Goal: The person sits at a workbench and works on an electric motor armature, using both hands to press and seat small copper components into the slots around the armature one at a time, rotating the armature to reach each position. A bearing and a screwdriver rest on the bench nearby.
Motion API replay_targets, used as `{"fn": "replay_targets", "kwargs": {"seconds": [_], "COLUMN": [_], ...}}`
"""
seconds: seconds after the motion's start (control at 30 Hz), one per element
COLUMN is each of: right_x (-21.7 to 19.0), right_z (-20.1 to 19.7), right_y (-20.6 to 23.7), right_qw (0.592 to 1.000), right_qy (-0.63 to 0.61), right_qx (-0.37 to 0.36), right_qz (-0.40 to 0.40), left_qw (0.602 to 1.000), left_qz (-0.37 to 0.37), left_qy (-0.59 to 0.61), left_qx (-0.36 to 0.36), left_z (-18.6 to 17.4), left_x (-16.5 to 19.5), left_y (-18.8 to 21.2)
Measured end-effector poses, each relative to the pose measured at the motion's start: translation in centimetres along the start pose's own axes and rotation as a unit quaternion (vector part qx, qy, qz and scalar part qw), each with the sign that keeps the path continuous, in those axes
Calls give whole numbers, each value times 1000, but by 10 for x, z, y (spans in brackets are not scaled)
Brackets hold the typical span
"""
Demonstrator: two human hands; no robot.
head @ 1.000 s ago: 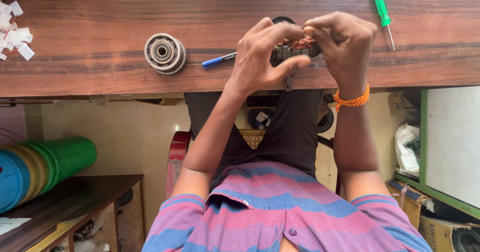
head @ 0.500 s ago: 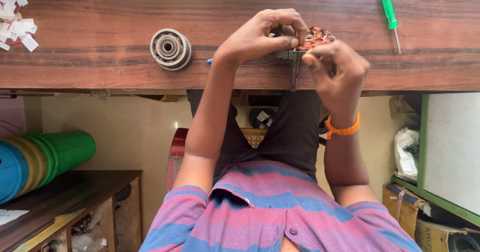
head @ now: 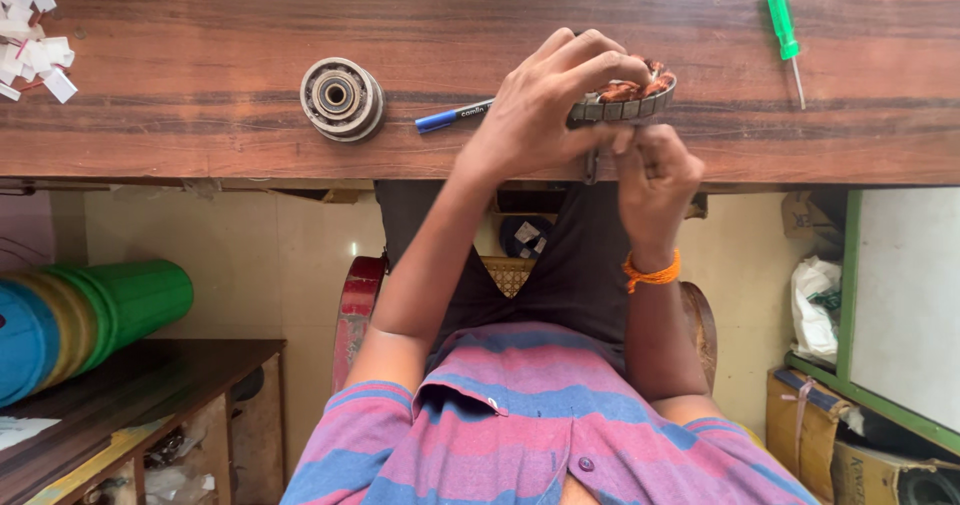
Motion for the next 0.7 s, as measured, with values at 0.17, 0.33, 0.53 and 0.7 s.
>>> {"fn": "replay_targets", "kwargs": {"seconds": [0.17, 0.33, 0.53, 0.7], "right_x": [-15, -38, -46, -41], "right_z": [-40, -52, -44, -43], "right_y": [-7, -21, -57, -76], "right_qw": [992, 985, 978, 979], "right_qy": [115, 133, 130, 162], "right_qx": [-42, -53, -99, -87], "right_qz": [-25, -97, -127, -91], "left_qw": [998, 995, 994, 983], "left_qz": [3, 14, -3, -85], "left_qy": [1, 22, -5, 123], "left_qx": [62, 97, 106, 103], "left_z": [15, 21, 18, 4], "left_x": [-6, -8, 1, 6], "left_y": [8, 11, 10, 6]}}
Point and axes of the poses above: each hand's wrist, its own y-axis away from the middle knuckle, its own z-axis out of the palm, x = y × z, the point moved 5 cm from there along -y, towards the middle knuckle, and after that the axes turned 15 degrees about -x, right-handed, at the moved point
